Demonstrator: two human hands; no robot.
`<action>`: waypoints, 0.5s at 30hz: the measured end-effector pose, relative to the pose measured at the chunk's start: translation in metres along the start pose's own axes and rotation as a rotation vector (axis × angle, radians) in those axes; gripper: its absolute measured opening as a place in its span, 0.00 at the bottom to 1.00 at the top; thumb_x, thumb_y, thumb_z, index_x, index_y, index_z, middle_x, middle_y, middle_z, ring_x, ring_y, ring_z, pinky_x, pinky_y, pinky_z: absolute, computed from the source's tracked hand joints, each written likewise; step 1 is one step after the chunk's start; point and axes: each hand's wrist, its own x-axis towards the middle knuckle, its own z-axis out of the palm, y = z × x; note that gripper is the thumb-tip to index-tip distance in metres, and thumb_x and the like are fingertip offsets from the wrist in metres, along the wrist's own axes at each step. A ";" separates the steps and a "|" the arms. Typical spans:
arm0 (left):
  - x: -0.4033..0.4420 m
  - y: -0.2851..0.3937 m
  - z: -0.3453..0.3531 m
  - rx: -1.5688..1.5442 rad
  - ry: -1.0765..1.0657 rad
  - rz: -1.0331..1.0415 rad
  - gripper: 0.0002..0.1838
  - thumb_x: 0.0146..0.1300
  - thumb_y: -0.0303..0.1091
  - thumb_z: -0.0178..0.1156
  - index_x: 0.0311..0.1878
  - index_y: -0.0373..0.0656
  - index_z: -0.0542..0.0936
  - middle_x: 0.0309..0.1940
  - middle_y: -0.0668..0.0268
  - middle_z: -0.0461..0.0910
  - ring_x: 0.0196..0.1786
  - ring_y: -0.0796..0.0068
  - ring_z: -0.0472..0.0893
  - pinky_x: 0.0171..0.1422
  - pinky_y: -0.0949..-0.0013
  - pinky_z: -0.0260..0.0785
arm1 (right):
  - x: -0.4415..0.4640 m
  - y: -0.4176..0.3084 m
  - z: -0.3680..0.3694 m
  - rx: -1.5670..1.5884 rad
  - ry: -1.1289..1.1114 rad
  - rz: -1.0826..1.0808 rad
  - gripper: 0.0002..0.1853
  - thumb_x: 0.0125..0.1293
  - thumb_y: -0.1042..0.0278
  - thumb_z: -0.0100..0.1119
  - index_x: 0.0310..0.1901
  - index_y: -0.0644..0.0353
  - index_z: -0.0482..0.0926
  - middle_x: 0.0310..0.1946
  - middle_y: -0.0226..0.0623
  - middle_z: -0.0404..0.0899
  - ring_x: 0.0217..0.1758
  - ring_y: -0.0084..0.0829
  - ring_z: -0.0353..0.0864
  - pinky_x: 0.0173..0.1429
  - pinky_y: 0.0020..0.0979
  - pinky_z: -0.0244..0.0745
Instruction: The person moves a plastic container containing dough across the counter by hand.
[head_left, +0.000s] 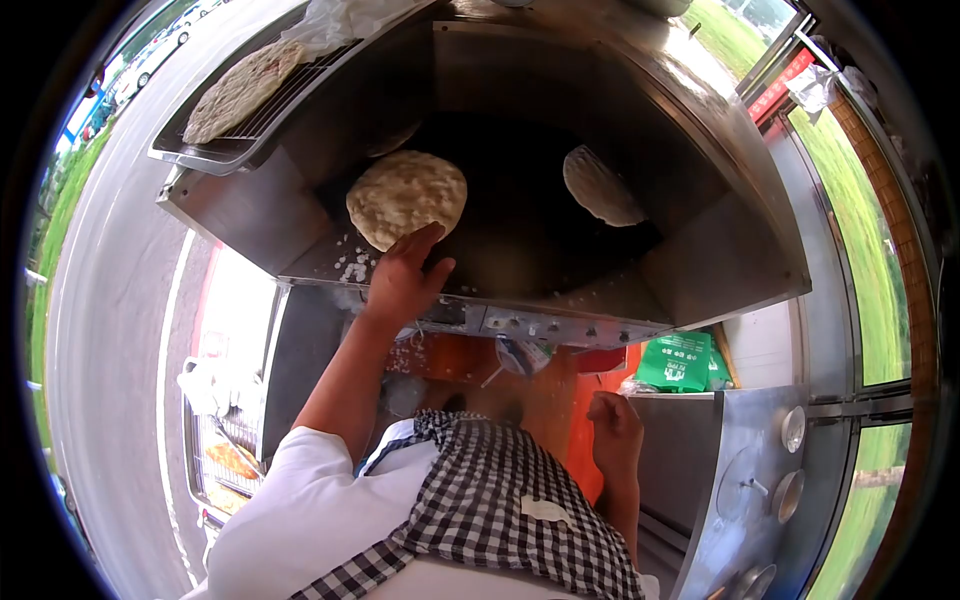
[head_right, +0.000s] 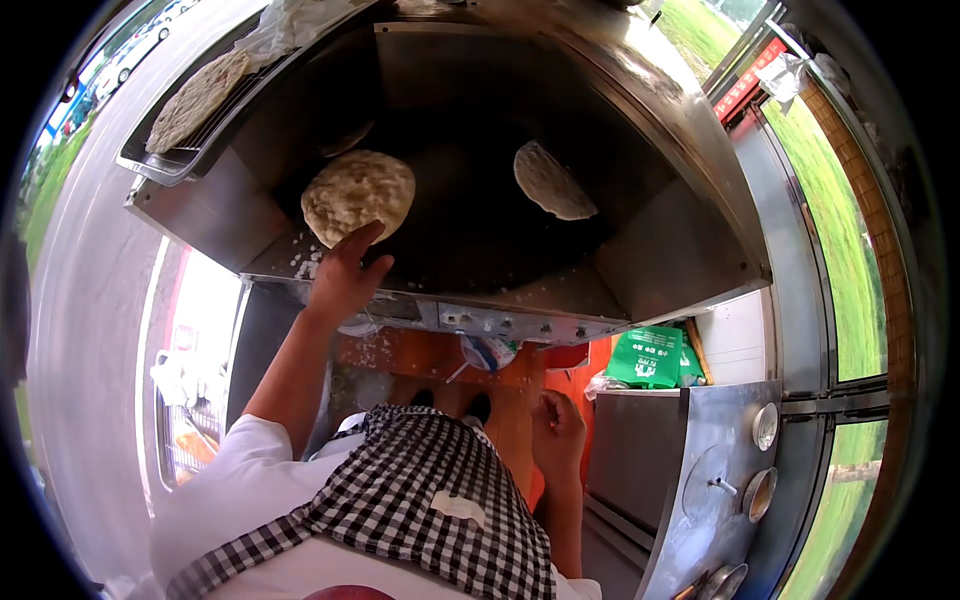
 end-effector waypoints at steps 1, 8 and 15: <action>0.000 0.001 0.001 -0.006 -0.002 0.006 0.26 0.65 0.35 0.71 0.65 0.40 0.81 0.63 0.51 0.84 0.64 0.46 0.83 0.69 0.52 0.77 | 0.000 -0.002 -0.001 -0.008 -0.006 0.003 0.08 0.77 0.75 0.60 0.51 0.67 0.84 0.35 0.32 0.84 0.39 0.21 0.82 0.48 0.26 0.79; 0.003 0.001 -0.002 -0.014 0.020 -0.010 0.26 0.65 0.35 0.71 0.66 0.40 0.81 0.63 0.51 0.84 0.65 0.45 0.82 0.69 0.51 0.76 | 0.011 0.006 0.001 0.044 0.005 -0.030 0.08 0.76 0.70 0.64 0.49 0.66 0.84 0.35 0.34 0.84 0.37 0.19 0.81 0.43 0.26 0.77; 0.010 -0.012 -0.009 0.083 0.053 -0.030 0.27 0.65 0.35 0.71 0.66 0.40 0.80 0.63 0.50 0.83 0.65 0.43 0.81 0.70 0.49 0.75 | 0.026 -0.005 0.001 0.106 -0.048 -0.034 0.09 0.77 0.70 0.64 0.51 0.68 0.84 0.39 0.34 0.86 0.40 0.20 0.85 0.47 0.25 0.80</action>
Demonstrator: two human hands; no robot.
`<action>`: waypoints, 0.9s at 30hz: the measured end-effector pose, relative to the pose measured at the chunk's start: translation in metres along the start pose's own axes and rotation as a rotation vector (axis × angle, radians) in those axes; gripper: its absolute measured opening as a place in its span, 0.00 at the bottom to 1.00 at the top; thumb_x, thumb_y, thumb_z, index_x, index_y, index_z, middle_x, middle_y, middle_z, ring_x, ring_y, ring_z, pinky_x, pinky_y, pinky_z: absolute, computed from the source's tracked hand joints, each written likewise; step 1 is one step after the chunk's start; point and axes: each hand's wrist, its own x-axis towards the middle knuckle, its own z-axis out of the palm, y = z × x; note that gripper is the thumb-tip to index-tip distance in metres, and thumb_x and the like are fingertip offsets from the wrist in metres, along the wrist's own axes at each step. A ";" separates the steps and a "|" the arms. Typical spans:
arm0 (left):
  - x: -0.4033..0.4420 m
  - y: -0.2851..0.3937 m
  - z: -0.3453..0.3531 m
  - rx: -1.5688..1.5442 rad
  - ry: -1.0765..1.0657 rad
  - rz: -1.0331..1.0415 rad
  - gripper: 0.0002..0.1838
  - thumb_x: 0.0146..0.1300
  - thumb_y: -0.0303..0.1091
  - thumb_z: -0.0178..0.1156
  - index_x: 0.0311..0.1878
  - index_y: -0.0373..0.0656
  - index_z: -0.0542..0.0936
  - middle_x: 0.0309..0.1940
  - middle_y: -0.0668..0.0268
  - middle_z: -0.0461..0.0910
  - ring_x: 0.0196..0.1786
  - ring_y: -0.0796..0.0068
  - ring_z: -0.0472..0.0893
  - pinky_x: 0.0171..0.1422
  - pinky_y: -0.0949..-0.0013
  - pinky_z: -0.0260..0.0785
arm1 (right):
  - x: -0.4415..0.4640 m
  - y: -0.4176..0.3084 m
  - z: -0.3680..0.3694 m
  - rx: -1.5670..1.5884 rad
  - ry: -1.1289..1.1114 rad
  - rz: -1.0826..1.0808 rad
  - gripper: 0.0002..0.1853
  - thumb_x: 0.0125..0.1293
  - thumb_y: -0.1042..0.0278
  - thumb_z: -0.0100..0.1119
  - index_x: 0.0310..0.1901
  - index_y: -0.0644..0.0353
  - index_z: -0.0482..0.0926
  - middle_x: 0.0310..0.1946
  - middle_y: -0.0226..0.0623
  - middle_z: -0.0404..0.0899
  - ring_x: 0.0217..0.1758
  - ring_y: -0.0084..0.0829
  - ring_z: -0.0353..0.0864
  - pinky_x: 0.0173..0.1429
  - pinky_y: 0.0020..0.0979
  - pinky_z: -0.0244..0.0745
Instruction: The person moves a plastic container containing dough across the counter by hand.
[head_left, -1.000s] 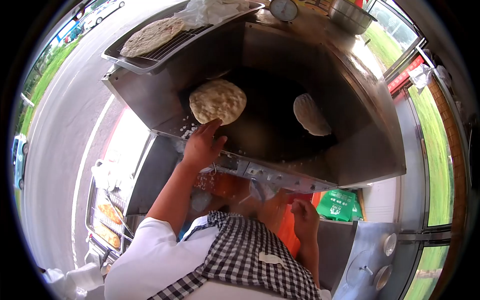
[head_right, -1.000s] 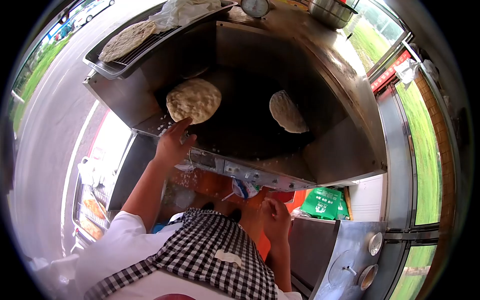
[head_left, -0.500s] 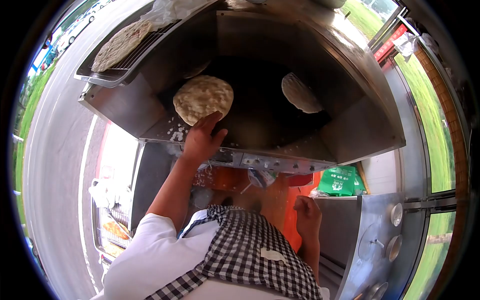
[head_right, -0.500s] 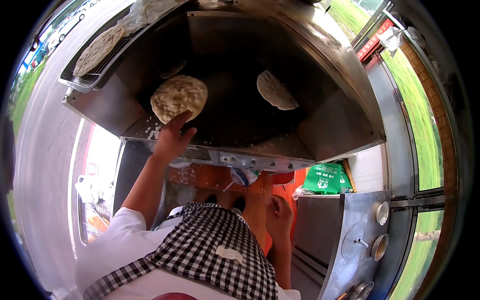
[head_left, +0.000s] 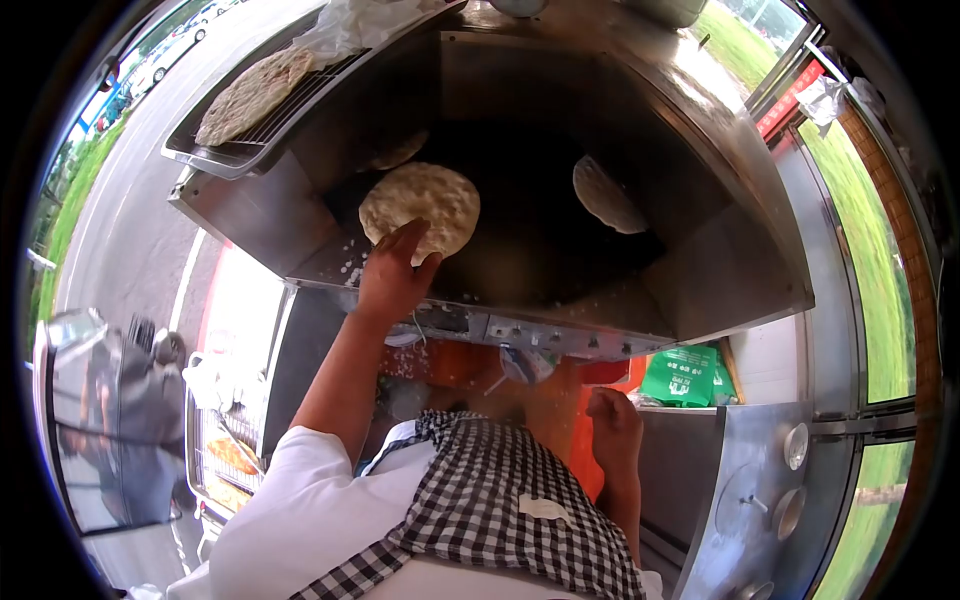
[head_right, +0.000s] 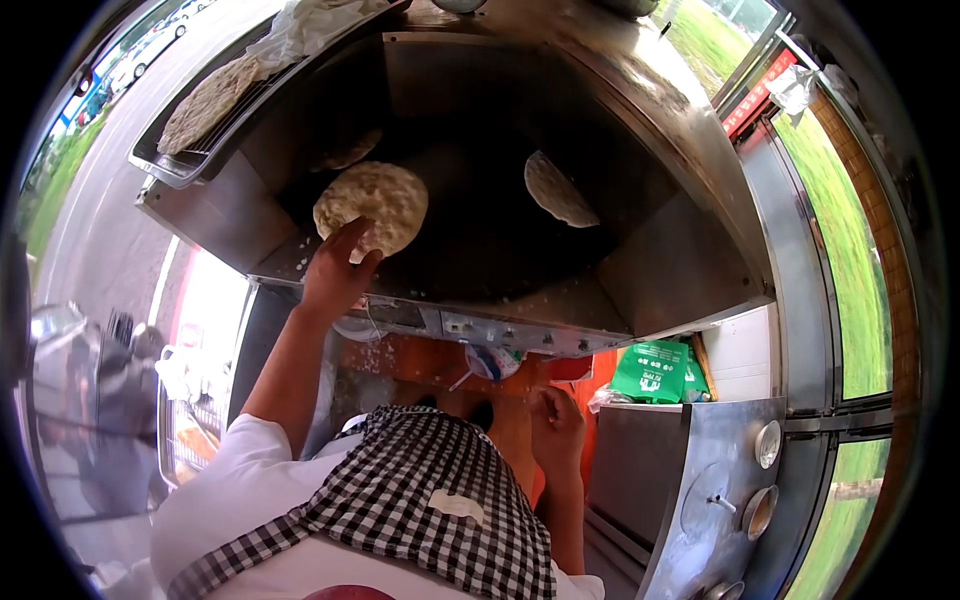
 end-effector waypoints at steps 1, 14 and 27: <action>0.002 -0.001 0.000 0.012 -0.004 -0.015 0.27 0.65 0.36 0.71 0.66 0.39 0.80 0.63 0.50 0.83 0.65 0.43 0.81 0.70 0.49 0.75 | 0.002 0.001 -0.001 0.000 -0.008 -0.003 0.10 0.78 0.70 0.64 0.51 0.68 0.84 0.39 0.35 0.86 0.41 0.20 0.86 0.47 0.25 0.80; 0.045 -0.049 -0.003 0.147 0.026 -0.148 0.25 0.73 0.39 0.63 0.69 0.39 0.79 0.69 0.48 0.79 0.70 0.45 0.79 0.76 0.51 0.69 | 0.025 0.013 -0.012 -0.069 -0.024 -0.043 0.09 0.76 0.71 0.65 0.50 0.66 0.85 0.38 0.37 0.87 0.41 0.24 0.86 0.47 0.27 0.80; -0.045 -0.043 -0.051 0.116 0.072 -0.412 0.23 0.75 0.36 0.62 0.70 0.43 0.79 0.69 0.54 0.80 0.70 0.47 0.79 0.72 0.53 0.73 | 0.103 -0.042 0.024 -0.207 -0.196 -0.207 0.12 0.75 0.66 0.69 0.53 0.63 0.86 0.43 0.39 0.88 0.45 0.26 0.89 0.49 0.28 0.82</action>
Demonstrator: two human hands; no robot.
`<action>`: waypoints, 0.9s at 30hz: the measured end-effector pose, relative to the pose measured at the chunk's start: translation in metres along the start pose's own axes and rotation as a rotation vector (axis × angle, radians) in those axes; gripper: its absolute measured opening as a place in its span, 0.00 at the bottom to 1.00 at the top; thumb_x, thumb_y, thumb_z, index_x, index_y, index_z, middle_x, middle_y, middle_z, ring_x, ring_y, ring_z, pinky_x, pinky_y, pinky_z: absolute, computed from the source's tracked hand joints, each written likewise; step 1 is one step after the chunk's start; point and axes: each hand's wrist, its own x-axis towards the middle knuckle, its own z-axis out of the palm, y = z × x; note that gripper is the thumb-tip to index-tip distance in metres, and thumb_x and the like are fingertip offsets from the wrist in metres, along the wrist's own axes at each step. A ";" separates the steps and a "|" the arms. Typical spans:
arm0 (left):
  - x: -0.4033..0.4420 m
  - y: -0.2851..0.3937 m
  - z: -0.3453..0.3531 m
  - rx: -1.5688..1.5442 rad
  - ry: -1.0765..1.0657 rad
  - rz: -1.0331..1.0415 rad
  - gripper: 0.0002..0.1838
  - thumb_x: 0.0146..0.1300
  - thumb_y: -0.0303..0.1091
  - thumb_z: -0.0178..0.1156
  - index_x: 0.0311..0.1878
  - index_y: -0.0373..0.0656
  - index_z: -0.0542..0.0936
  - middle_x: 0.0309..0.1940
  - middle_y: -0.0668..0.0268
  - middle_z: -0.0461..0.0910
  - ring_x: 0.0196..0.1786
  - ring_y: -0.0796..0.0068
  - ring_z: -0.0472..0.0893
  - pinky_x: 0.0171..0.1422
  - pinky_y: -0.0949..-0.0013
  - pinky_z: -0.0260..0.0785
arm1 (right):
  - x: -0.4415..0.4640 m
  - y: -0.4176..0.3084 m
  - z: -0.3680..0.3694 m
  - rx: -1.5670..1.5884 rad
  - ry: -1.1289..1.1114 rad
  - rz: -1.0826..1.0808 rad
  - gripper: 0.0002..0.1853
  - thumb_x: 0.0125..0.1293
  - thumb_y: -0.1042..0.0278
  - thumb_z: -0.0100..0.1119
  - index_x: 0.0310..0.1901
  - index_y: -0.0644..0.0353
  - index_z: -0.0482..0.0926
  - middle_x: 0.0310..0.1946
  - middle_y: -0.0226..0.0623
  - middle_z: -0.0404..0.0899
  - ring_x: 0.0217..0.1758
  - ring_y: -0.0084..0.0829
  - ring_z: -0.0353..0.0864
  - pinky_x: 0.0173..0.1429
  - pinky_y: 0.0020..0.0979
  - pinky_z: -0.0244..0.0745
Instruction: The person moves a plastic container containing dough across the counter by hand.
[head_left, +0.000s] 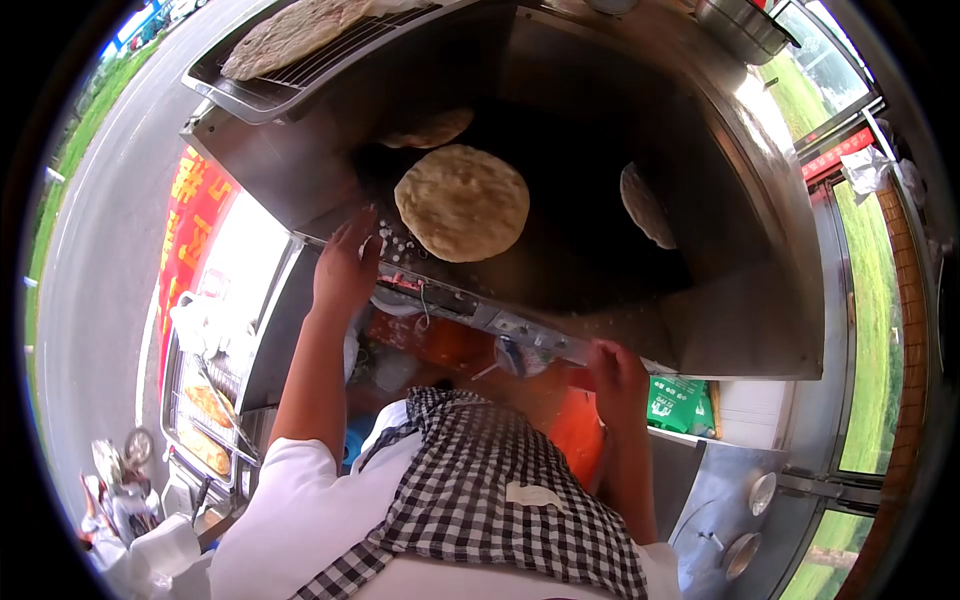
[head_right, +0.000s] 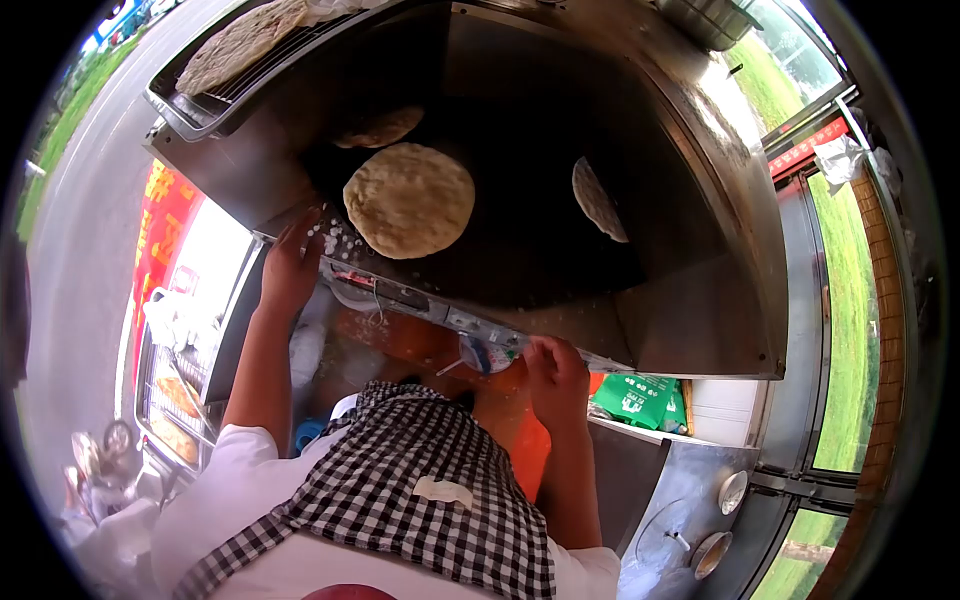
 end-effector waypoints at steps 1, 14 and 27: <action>-0.008 -0.005 -0.002 0.000 -0.003 0.006 0.23 0.74 0.36 0.62 0.71 0.44 0.79 0.69 0.55 0.81 0.71 0.48 0.79 0.72 0.53 0.73 | 0.013 -0.007 0.003 -0.012 -0.024 -0.017 0.13 0.74 0.65 0.70 0.54 0.63 0.85 0.44 0.38 0.88 0.45 0.25 0.89 0.50 0.28 0.82; -0.091 -0.041 -0.031 -0.067 -0.133 -0.103 0.25 0.71 0.30 0.65 0.71 0.43 0.79 0.70 0.55 0.80 0.72 0.50 0.79 0.75 0.56 0.73 | 0.206 -0.060 0.084 -0.207 -0.218 -0.209 0.22 0.72 0.59 0.71 0.61 0.62 0.83 0.45 0.40 0.88 0.44 0.34 0.88 0.52 0.34 0.83; -0.122 -0.064 -0.052 -0.040 -0.072 -0.164 0.24 0.69 0.31 0.67 0.67 0.41 0.81 0.69 0.54 0.82 0.69 0.49 0.81 0.73 0.56 0.74 | 0.320 -0.057 0.161 -0.690 -0.347 -0.111 0.26 0.68 0.50 0.71 0.59 0.63 0.85 0.52 0.48 0.89 0.56 0.46 0.89 0.60 0.42 0.82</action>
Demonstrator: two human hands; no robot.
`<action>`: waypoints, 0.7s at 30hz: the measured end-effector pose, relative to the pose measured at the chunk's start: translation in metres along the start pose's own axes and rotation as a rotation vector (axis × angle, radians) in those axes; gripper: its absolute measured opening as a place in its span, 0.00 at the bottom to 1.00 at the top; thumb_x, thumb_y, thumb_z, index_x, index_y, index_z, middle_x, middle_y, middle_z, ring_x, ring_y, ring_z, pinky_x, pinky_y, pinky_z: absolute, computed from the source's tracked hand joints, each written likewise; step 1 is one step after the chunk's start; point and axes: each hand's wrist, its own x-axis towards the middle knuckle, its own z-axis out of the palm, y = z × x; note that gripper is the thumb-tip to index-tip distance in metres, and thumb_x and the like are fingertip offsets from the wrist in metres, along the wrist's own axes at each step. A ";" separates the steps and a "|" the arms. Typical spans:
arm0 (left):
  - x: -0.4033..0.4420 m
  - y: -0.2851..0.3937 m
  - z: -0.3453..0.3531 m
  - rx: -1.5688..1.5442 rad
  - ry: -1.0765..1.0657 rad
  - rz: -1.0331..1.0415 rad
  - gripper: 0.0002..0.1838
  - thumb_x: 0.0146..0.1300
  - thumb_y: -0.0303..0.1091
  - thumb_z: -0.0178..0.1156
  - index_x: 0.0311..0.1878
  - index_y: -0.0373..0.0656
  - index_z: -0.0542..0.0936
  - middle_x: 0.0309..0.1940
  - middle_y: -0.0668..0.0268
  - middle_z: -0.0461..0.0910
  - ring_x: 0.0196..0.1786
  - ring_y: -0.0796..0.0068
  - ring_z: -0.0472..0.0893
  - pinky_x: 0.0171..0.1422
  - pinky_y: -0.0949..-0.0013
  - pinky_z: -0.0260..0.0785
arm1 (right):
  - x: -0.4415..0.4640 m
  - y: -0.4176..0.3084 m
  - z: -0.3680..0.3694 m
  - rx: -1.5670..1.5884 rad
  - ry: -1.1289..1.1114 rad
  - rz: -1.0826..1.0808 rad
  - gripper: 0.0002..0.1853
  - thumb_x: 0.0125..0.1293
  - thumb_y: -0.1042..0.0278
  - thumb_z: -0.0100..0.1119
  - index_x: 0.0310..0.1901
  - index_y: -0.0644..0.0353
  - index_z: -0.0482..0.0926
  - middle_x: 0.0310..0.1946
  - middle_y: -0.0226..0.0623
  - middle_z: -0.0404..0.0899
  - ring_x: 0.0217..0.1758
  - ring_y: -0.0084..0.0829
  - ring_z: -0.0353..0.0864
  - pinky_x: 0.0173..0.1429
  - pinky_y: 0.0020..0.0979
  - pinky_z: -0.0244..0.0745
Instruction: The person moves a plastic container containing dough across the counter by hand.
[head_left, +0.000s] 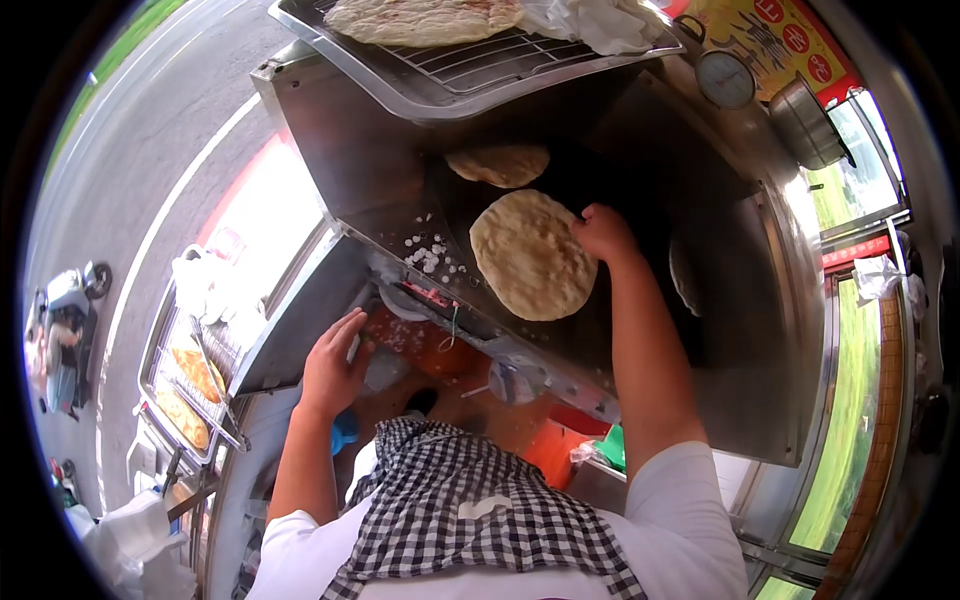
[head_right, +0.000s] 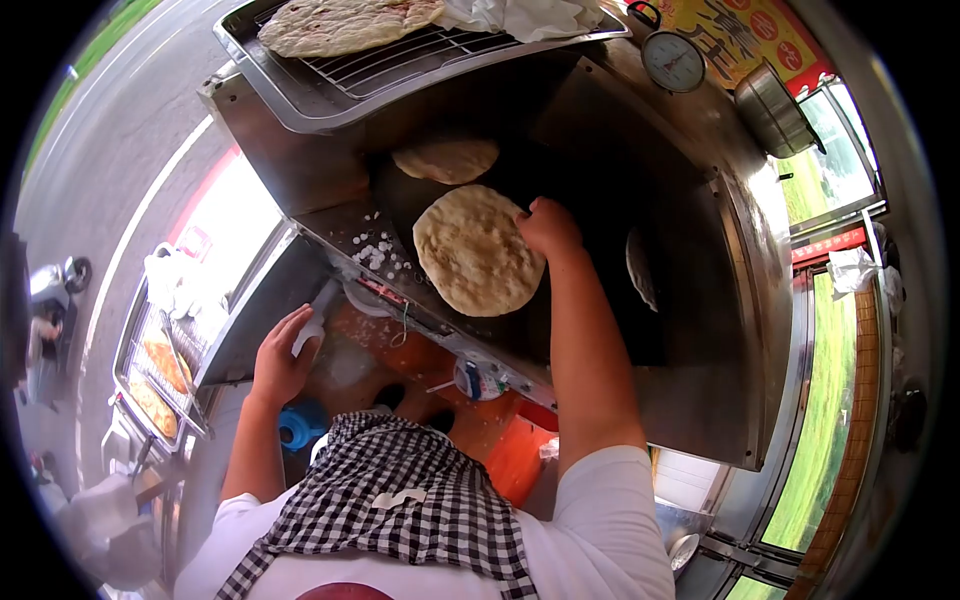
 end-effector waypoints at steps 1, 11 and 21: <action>-0.001 -0.002 -0.001 -0.001 0.014 0.010 0.23 0.69 0.30 0.67 0.67 0.40 0.82 0.68 0.54 0.82 0.69 0.49 0.81 0.72 0.55 0.75 | 0.004 -0.001 0.001 -0.019 -0.012 0.003 0.26 0.68 0.49 0.71 0.58 0.63 0.85 0.51 0.48 0.90 0.55 0.47 0.89 0.60 0.43 0.83; 0.011 -0.004 0.001 -0.009 0.021 0.031 0.23 0.67 0.30 0.68 0.66 0.40 0.82 0.67 0.53 0.82 0.67 0.48 0.82 0.70 0.54 0.76 | 0.023 -0.001 -0.002 -0.033 -0.154 0.011 0.24 0.64 0.48 0.73 0.47 0.63 0.87 0.44 0.49 0.90 0.47 0.45 0.90 0.52 0.44 0.82; 0.028 0.008 0.006 0.007 -0.031 0.072 0.24 0.67 0.30 0.68 0.67 0.40 0.81 0.68 0.55 0.82 0.68 0.48 0.82 0.71 0.55 0.76 | 0.005 -0.010 -0.019 0.008 -0.261 -0.027 0.20 0.60 0.58 0.72 0.50 0.60 0.86 0.46 0.45 0.90 0.51 0.45 0.89 0.56 0.43 0.83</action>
